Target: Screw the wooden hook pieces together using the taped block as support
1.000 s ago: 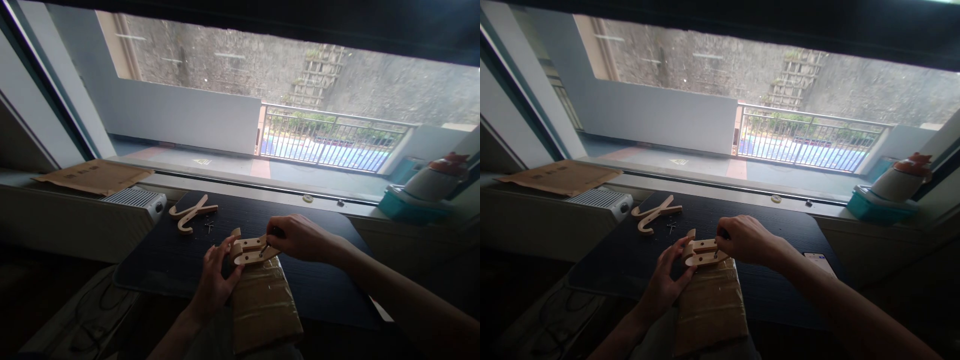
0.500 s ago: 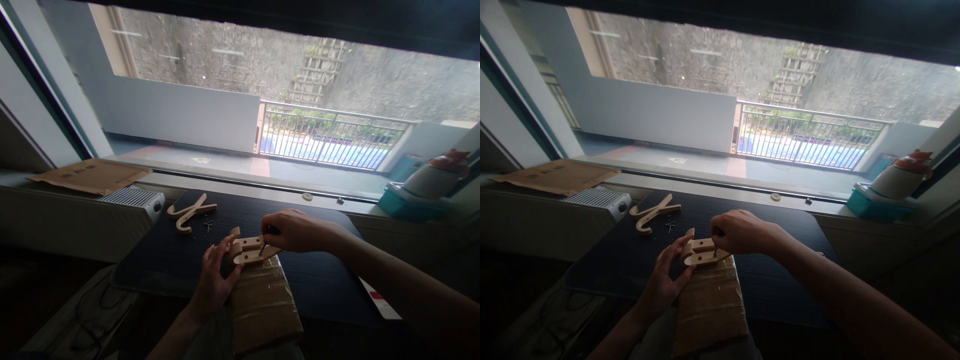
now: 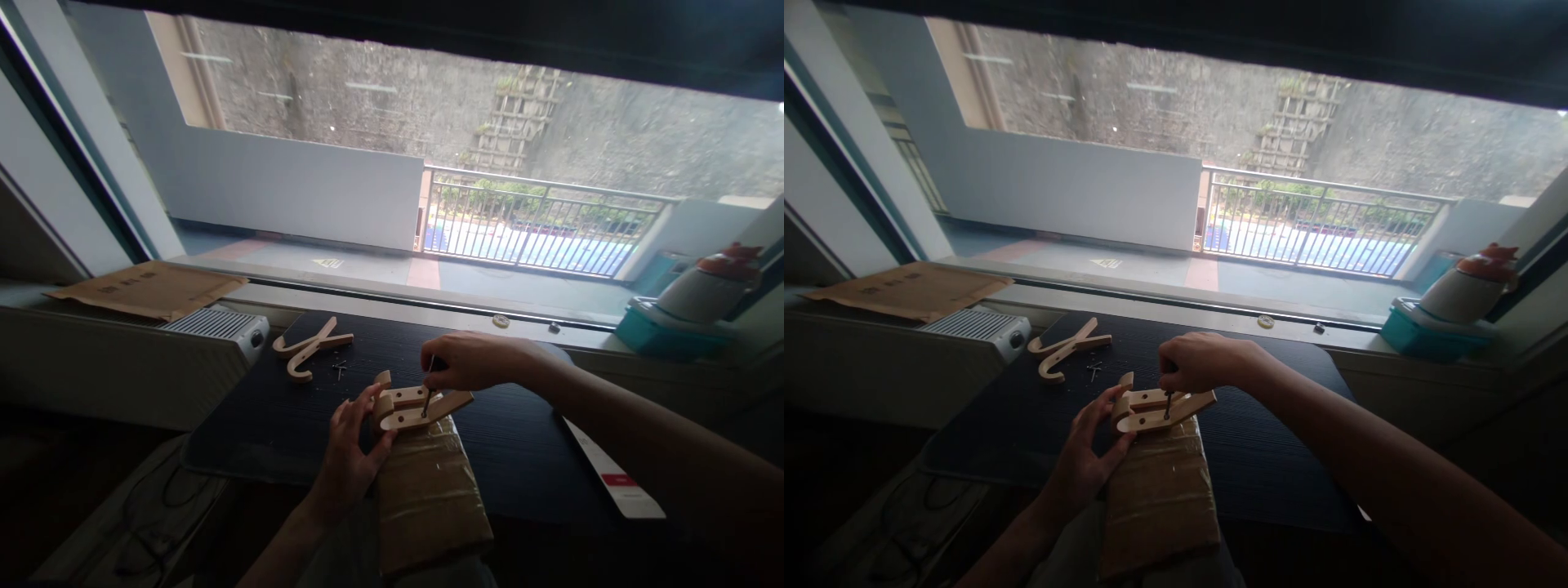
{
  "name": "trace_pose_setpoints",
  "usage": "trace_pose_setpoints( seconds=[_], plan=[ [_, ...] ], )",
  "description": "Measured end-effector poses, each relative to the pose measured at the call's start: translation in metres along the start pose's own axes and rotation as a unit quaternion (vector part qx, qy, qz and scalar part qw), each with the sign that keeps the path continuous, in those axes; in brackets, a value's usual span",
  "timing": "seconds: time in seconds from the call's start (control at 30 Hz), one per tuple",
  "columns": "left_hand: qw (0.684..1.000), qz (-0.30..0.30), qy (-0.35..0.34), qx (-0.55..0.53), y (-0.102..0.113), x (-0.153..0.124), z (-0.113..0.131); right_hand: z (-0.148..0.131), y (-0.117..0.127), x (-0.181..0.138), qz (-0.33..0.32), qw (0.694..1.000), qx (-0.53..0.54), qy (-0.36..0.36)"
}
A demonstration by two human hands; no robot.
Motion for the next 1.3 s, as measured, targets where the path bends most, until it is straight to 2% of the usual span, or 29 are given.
trace_pose_setpoints(
  seconds=[0.23,0.53,0.9,1.17,1.3],
  plan=[
    [1.0,-0.001,0.009,-0.003,-0.002,0.0,-0.002,-0.007,0.0,-0.001,-0.039,0.998,0.003,0.039],
    [1.0,0.007,-0.001,0.004,-0.002,-0.001,-0.002,-0.001,-0.002,-0.002,0.012,1.0,0.005,0.01],
    [1.0,-0.006,0.012,-0.007,-0.003,-0.001,-0.004,-0.012,0.004,-0.004,-0.025,0.999,-0.021,0.042],
    [1.0,0.001,-0.003,0.009,-0.002,0.0,-0.002,-0.006,0.002,-0.007,-0.005,1.0,-0.008,0.002],
    [1.0,0.007,-0.007,0.018,-0.002,0.0,-0.001,-0.009,0.005,-0.007,-0.013,0.999,-0.029,0.014]
  ],
)
Point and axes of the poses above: each hand's wrist, its own x-axis towards the middle knuckle, its own y-axis out of the back of the hand, z = x × y, the point moved 6 cm from there along x, towards the middle knuckle, and after that the axes turned 14 degrees about x, right-handed, at the moved point
